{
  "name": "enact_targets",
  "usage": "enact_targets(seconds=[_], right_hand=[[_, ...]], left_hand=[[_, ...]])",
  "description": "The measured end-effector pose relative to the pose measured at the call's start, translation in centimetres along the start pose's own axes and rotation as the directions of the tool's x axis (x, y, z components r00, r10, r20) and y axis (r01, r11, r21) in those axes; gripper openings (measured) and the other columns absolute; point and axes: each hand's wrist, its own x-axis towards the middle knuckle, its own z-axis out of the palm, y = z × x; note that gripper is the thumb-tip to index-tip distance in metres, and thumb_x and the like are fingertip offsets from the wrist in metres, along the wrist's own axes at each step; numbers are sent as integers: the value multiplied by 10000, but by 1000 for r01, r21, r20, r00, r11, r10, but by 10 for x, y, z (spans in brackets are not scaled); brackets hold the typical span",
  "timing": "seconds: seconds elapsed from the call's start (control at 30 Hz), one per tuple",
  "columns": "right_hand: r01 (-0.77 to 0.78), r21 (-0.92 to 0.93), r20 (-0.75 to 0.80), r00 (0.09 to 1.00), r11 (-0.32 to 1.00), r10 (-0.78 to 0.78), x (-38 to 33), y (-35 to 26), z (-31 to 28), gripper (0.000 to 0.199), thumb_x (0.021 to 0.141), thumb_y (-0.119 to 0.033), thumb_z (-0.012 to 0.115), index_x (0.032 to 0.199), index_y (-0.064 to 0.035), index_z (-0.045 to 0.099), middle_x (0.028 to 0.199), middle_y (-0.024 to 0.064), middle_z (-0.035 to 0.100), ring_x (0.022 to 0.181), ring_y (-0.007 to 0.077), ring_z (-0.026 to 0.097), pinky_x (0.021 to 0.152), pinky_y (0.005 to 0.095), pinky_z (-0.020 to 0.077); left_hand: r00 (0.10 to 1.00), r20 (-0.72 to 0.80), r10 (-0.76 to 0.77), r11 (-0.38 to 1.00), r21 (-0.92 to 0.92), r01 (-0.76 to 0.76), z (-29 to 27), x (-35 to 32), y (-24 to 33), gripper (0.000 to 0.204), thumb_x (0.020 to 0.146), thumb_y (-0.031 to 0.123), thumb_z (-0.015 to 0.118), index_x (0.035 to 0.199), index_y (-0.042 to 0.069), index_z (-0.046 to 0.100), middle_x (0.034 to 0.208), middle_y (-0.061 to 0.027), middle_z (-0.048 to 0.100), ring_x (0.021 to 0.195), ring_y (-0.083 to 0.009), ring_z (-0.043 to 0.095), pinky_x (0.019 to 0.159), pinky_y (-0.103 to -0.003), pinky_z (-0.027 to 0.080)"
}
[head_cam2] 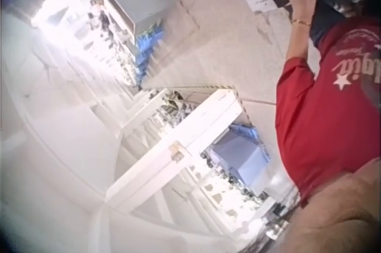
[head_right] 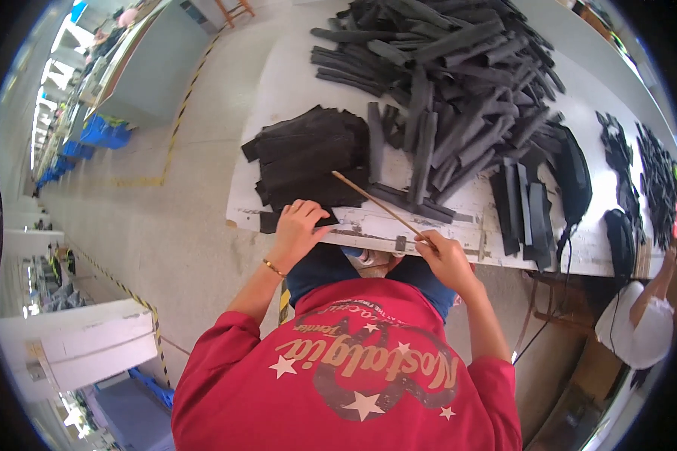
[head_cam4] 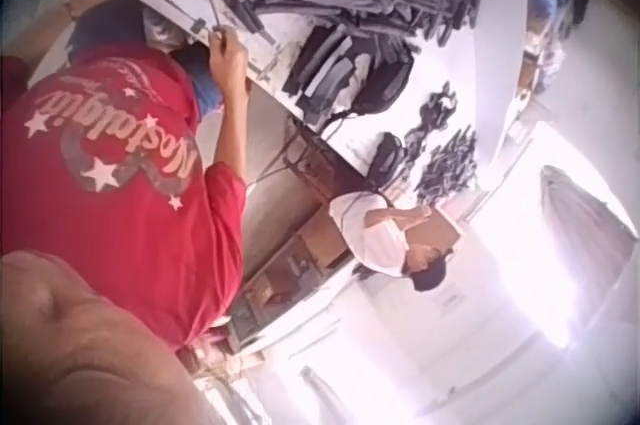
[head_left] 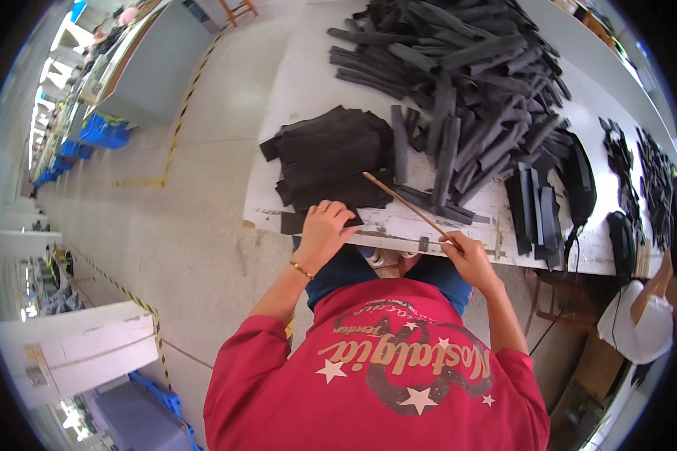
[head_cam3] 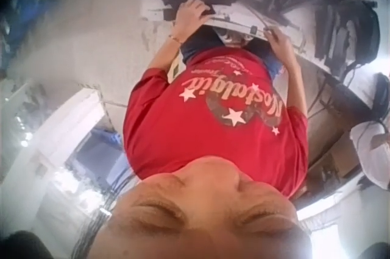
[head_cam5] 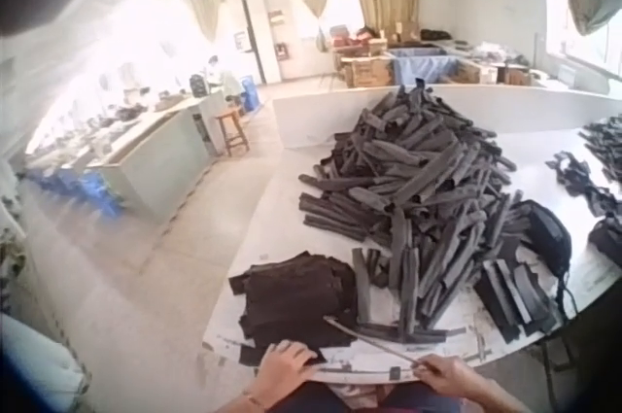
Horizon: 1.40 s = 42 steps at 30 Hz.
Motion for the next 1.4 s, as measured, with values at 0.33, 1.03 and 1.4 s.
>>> enact_targets(seconds=[0.33, 1.03, 1.4], right_hand=[[84, 380, -535, 832, 921, 145, -45, 42, -83, 207, 972, -147, 479, 1141, -41, 534, 697, -33, 420, 636, 53, 362, 553, 213, 319], [431, 856, -297, -44, 286, 954, -253, 384, -3, 129, 927, -198, 493, 916, -71, 515, 600, -24, 408, 439, 68, 353, 366, 230, 260], [473, 529, -751, -126, 704, 649, -227, 303, -137, 189, 955, -211, 491, 947, -33, 554, 618, -25, 409, 490, 60, 354, 424, 217, 276]], left_hand=[[996, 72, -51, 980, -189, 64, -7, 3, -6, 153, 666, -19, 715, 755, 35, 602, 775, -68, 573, 750, -215, 558, 670, -312, 441], [876, 391, -284, 865, -289, 409, 46, 51, 108, 196, 748, -80, 677, 750, 20, 508, 917, -54, 591, 779, -80, 555, 714, -209, 466], [898, 414, -151, 854, -403, 329, 48, 53, 119, 235, 732, -111, 673, 760, 26, 483, 948, -84, 593, 838, -101, 565, 769, -229, 463]])
